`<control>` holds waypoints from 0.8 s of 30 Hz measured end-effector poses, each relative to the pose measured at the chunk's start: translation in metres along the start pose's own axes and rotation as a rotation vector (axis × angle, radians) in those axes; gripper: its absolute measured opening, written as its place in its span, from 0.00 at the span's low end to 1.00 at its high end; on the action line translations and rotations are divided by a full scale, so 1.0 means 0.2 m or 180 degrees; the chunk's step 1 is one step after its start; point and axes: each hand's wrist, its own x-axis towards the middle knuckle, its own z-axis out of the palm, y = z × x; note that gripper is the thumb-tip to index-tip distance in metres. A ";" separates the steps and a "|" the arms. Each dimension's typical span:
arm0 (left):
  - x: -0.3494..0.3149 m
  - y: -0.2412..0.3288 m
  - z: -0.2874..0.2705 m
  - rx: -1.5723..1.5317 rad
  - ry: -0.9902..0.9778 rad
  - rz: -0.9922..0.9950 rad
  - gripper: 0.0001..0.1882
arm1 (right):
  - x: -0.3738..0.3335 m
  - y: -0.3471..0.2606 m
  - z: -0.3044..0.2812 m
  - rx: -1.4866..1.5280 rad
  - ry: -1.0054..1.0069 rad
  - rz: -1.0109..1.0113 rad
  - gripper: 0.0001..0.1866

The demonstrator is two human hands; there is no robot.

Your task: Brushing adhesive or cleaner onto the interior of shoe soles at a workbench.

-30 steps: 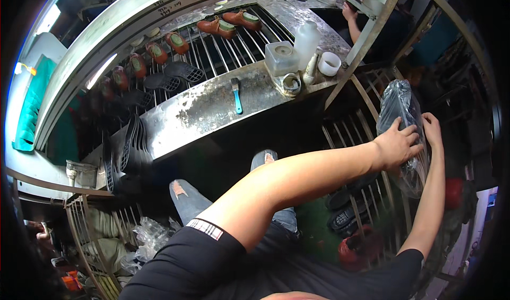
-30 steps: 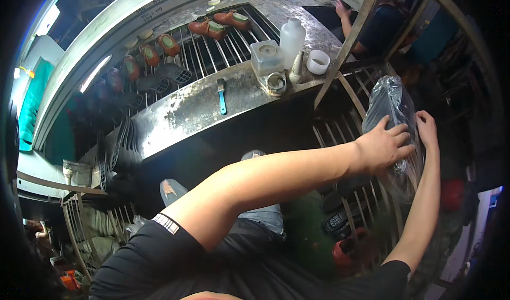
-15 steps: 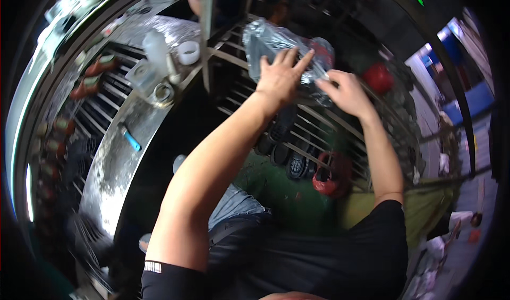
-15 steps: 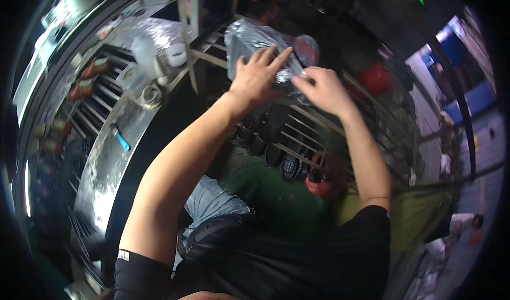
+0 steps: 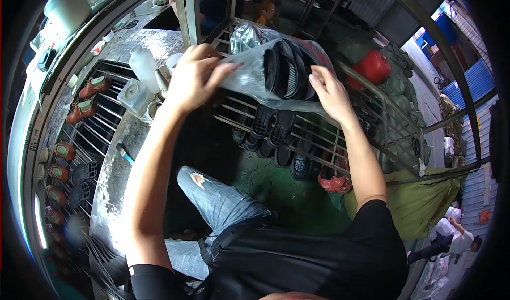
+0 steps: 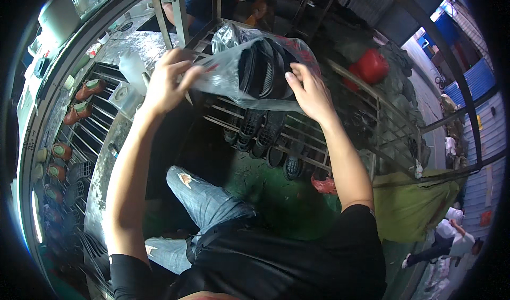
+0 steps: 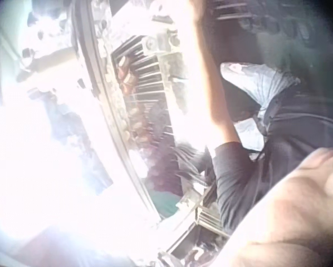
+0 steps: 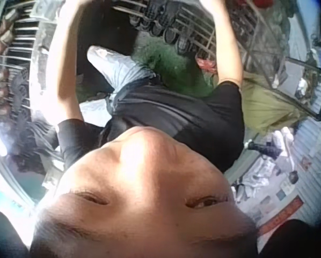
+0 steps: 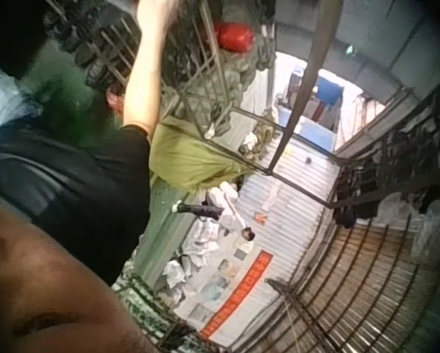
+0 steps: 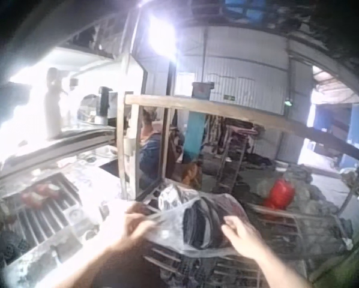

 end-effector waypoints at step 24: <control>-0.06 0.26 0.39 -0.0423 -0.0369 -0.0772 0.48 | 0.17 -0.07 0.43 0.2067 0.0735 0.1358 0.26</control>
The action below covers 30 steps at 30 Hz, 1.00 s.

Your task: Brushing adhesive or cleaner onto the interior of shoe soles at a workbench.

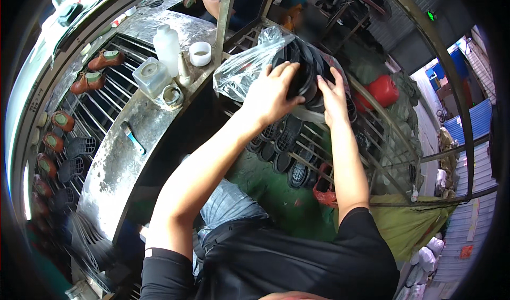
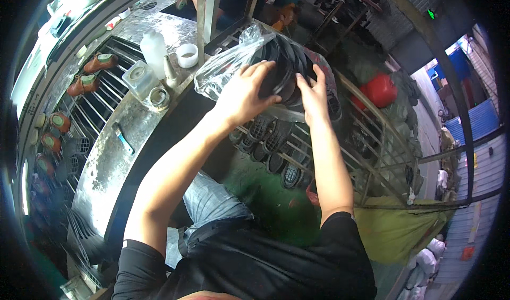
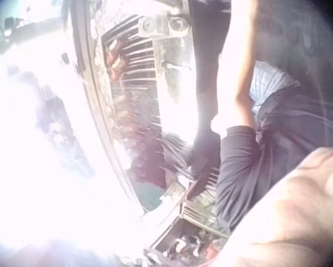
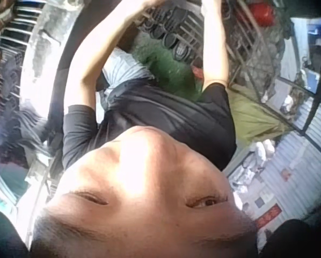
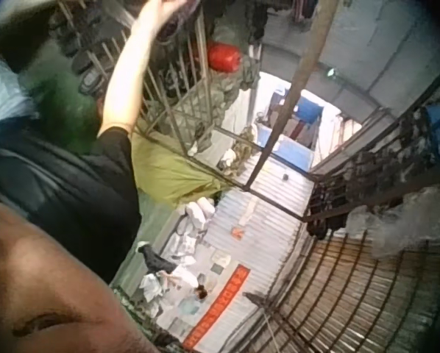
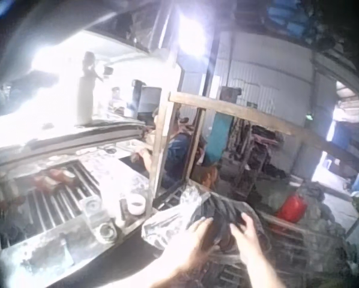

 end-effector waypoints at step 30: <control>0.18 -0.12 -0.32 -0.2167 0.0958 -0.1424 0.38 | -0.04 0.02 -0.46 -0.0557 0.0172 -0.0708 0.23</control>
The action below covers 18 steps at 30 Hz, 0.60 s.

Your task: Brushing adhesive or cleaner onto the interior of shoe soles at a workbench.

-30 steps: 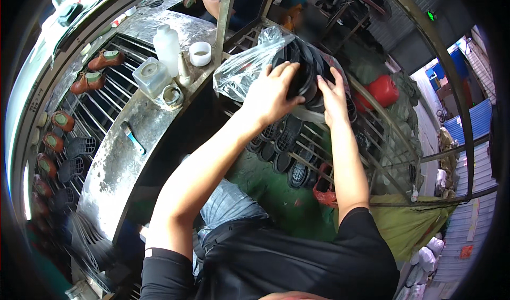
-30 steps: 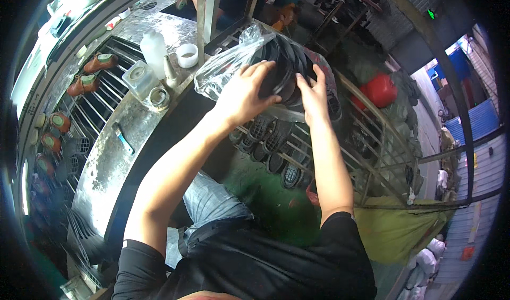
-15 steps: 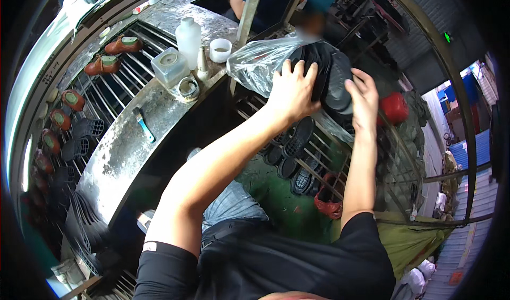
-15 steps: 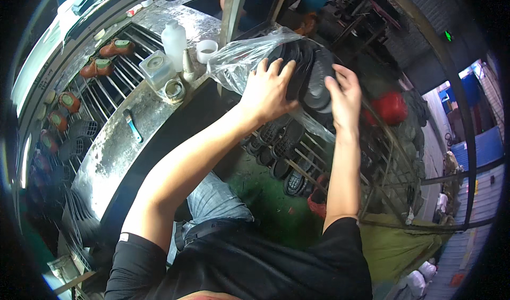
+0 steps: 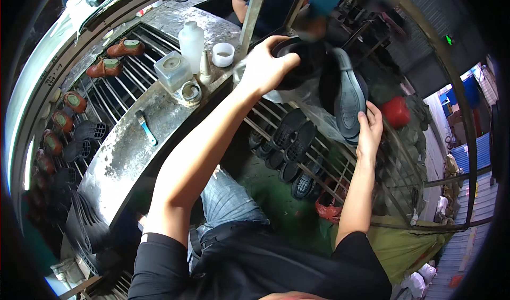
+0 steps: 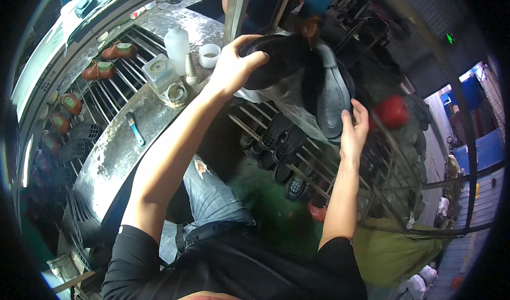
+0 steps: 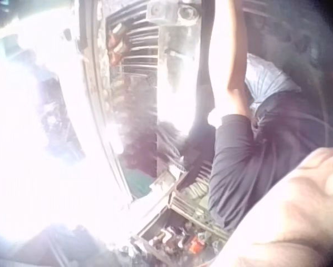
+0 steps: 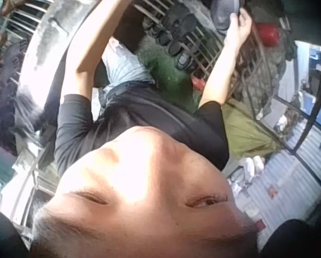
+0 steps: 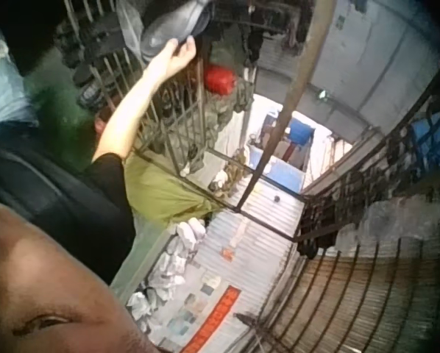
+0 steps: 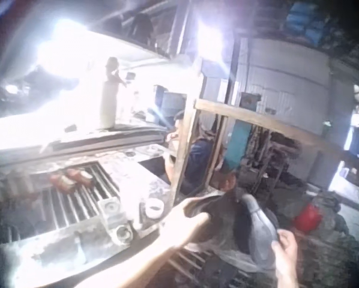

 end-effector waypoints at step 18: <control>-1.57 -0.21 -0.96 -0.4095 0.1158 -0.1056 0.16 | -0.48 -0.41 -0.17 0.0996 -0.1150 -0.0531 0.41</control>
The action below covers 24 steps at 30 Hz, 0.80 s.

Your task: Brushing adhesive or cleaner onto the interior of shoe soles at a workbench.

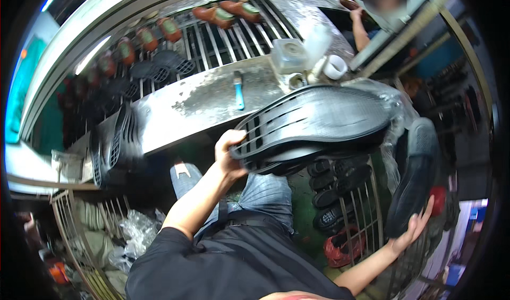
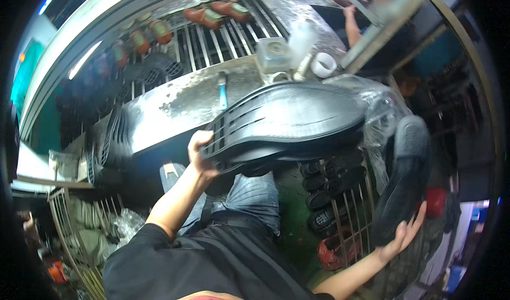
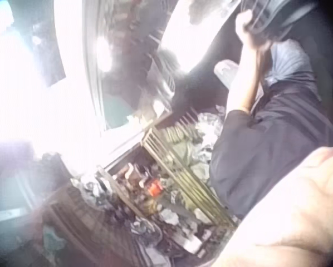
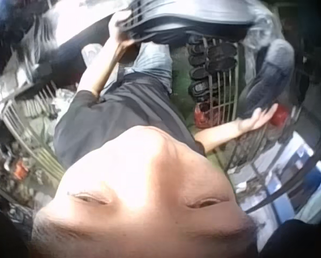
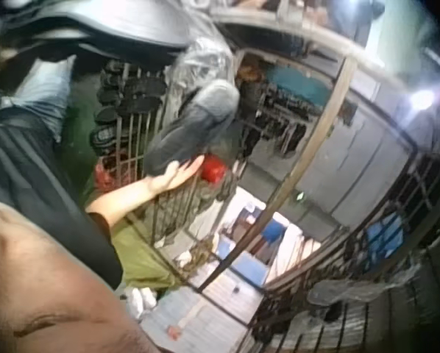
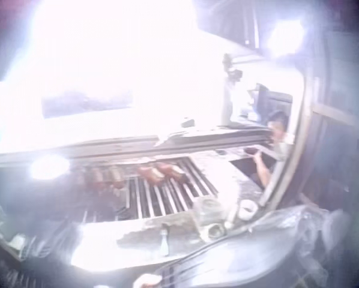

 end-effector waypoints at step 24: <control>-0.76 0.41 -0.58 0.2373 0.2362 0.2997 0.39 | -0.65 0.33 2.82 -0.0573 -0.2315 -0.0534 0.30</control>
